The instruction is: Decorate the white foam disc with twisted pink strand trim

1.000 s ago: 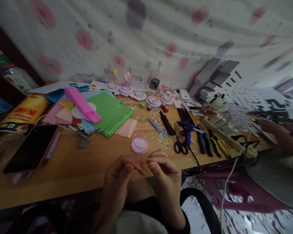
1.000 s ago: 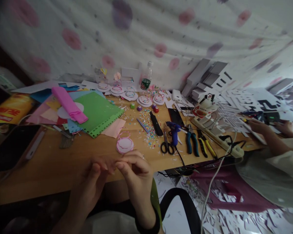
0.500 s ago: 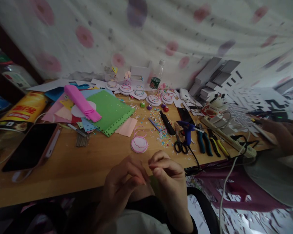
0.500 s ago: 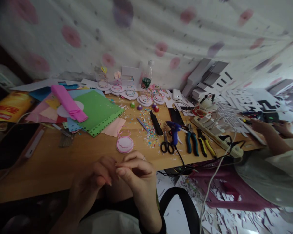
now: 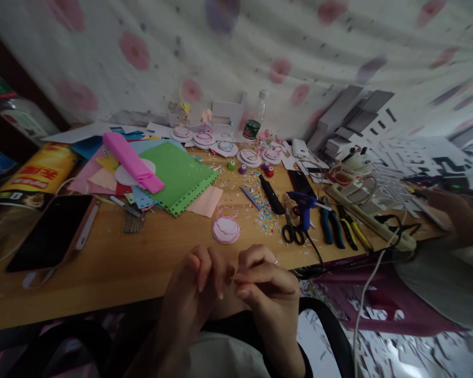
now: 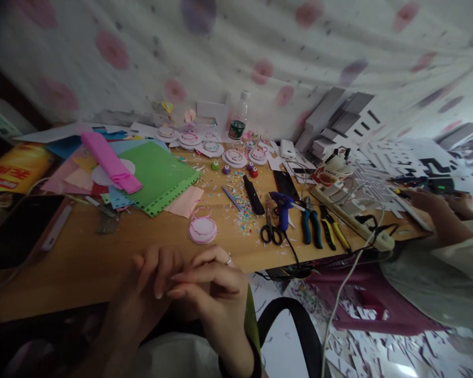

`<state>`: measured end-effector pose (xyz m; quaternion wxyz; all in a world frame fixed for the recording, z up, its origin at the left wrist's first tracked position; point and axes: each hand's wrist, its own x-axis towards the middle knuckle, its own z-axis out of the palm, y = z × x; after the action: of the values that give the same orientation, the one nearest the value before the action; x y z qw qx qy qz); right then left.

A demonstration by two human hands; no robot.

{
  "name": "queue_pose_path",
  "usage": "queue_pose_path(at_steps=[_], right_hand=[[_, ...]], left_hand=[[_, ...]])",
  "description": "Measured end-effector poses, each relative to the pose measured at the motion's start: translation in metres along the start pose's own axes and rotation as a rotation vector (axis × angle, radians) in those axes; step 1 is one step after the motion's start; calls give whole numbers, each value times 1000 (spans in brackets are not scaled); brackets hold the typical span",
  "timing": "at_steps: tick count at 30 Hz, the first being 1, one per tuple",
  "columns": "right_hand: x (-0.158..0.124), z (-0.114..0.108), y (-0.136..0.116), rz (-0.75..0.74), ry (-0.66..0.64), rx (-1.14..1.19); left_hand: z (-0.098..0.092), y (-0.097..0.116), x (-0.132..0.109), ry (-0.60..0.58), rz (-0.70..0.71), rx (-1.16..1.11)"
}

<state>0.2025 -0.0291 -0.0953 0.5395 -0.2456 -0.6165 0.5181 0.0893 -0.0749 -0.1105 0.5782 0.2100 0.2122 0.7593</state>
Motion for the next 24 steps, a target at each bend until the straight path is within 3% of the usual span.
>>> queue_pose_path(at_steps=[13,19,22,24], right_hand=[[-5,1,11,13,-72,-89],[0,-13,22,-47,123,55],[7,-44,12,-108,260,-142],[8,-80,-3,-177,436,-399]], left_hand=[[9,-10,-3,48,-190,-203],[6,-7,1,50,-185,-293],[1,-9,1,33,-150,-224],[-5,-11,1,18,-125,-151]])
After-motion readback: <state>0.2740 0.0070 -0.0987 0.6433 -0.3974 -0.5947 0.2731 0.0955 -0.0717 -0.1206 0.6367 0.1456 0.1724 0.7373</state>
